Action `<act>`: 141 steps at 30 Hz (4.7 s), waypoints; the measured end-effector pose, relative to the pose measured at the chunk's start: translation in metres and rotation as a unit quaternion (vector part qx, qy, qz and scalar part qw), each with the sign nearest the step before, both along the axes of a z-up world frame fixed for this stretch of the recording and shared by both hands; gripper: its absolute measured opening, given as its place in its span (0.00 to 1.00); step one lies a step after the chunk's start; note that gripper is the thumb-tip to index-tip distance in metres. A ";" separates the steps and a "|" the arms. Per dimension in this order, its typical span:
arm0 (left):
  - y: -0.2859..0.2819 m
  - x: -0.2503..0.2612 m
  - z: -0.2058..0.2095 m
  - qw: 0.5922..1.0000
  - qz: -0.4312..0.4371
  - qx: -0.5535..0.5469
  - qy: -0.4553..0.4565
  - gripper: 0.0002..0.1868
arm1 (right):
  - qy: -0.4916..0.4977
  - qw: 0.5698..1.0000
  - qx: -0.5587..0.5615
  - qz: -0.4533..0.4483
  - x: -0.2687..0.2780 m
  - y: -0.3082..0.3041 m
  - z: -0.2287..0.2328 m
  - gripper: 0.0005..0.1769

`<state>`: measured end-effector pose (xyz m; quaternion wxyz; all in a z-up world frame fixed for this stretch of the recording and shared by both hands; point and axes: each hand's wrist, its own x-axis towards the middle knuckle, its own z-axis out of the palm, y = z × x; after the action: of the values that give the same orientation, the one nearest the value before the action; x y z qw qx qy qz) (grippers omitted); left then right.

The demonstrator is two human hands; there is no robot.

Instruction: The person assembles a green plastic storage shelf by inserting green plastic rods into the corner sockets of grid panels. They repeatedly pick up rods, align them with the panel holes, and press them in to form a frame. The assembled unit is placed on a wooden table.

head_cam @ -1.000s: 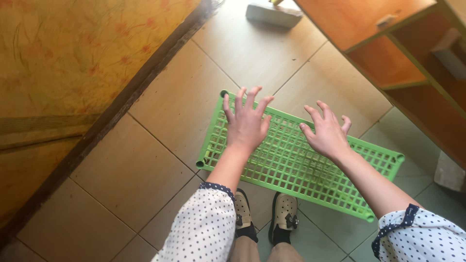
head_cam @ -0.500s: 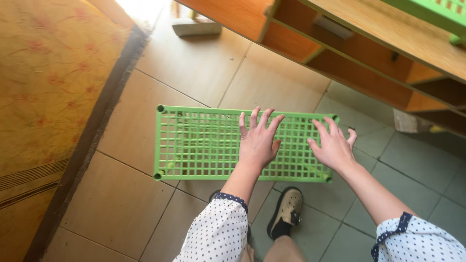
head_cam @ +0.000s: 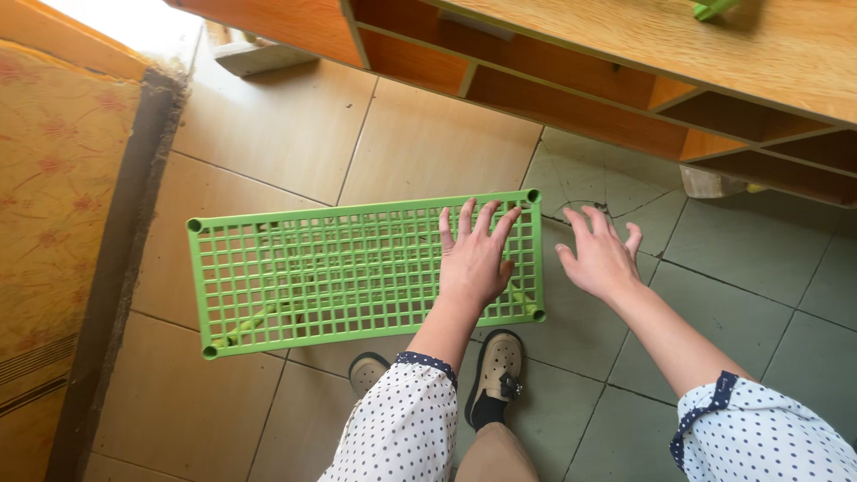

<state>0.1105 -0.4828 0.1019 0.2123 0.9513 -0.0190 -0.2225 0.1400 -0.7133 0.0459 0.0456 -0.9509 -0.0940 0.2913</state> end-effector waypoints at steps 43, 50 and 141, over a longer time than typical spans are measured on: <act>-0.079 0.025 -0.101 0.998 0.035 0.016 0.050 0.49 | -0.031 0.990 0.114 0.076 0.030 -0.012 -0.081 0.36; -0.078 0.012 -0.109 0.998 0.049 -0.004 0.042 0.42 | -0.011 0.982 0.132 0.135 0.027 -0.017 -0.087 0.34; -0.052 -0.019 -0.076 0.985 -0.168 -0.032 -0.017 0.52 | -0.123 0.980 0.070 0.141 0.027 -0.036 -0.091 0.25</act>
<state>0.0913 -0.5351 0.0256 0.2016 0.9309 -0.1896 -0.2383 0.1673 -0.7496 -0.0447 0.0591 -0.9512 -0.2519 0.1680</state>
